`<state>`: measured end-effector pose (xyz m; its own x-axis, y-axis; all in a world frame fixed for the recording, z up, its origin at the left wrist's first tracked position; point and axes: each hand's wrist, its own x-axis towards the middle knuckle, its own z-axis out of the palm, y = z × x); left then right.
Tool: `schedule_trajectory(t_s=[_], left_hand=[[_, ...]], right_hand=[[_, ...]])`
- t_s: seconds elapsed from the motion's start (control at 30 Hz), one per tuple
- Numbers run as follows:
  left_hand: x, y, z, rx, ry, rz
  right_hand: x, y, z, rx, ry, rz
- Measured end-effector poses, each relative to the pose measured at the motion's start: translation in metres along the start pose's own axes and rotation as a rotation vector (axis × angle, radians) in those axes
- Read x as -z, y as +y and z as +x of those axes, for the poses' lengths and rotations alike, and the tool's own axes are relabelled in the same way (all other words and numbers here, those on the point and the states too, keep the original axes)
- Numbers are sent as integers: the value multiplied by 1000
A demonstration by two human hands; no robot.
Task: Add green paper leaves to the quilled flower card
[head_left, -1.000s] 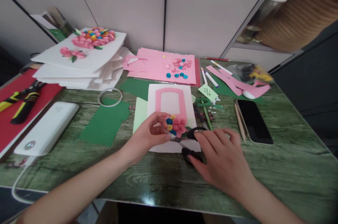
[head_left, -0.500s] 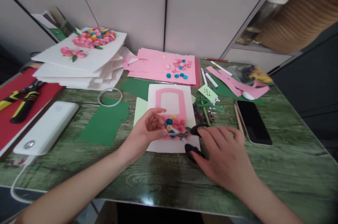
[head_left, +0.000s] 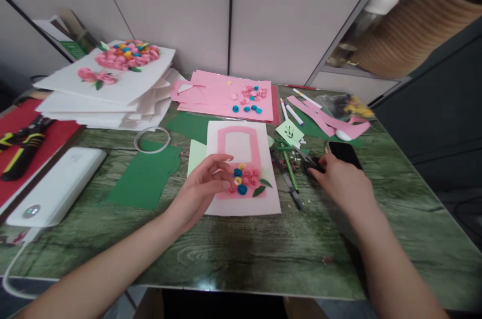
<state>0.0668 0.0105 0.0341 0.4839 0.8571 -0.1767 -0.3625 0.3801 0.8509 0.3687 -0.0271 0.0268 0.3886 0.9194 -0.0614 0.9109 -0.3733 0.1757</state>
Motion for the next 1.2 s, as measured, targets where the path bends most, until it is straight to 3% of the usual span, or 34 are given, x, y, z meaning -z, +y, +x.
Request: schedule_trajectory(t_s=[0.13, 0.23, 0.27, 0.33, 0.4, 0.47, 0.63, 0.87, 1.2], left_hand=[[-1, 0, -2, 3, -67, 4], [0, -2, -3, 11, -106, 7], [0, -3, -3, 14, -113, 3], [0, -4, -3, 22, -125, -17], [0, -4, -2, 34, -137, -40], [-1, -4, -2, 40, -150, -54], [-1, -8, -2, 23, -186, -36], [-6, -16, -7, -51, -257, 113], [-5, -19, -5, -49, -181, 180]], right_hand=[[-2, 9, 3, 107, -24, 147], [4, 3, -5, 213, 130, 291], [6, -4, -10, 302, 201, 379], [8, -22, -21, 557, 216, 548], [6, -41, -30, 760, 202, 546], [0, -56, -36, 856, 209, 459], [-3, -66, -41, 871, 194, 406], [13, -69, -52, 788, -55, 797], [16, -56, -47, 938, -48, 617]])
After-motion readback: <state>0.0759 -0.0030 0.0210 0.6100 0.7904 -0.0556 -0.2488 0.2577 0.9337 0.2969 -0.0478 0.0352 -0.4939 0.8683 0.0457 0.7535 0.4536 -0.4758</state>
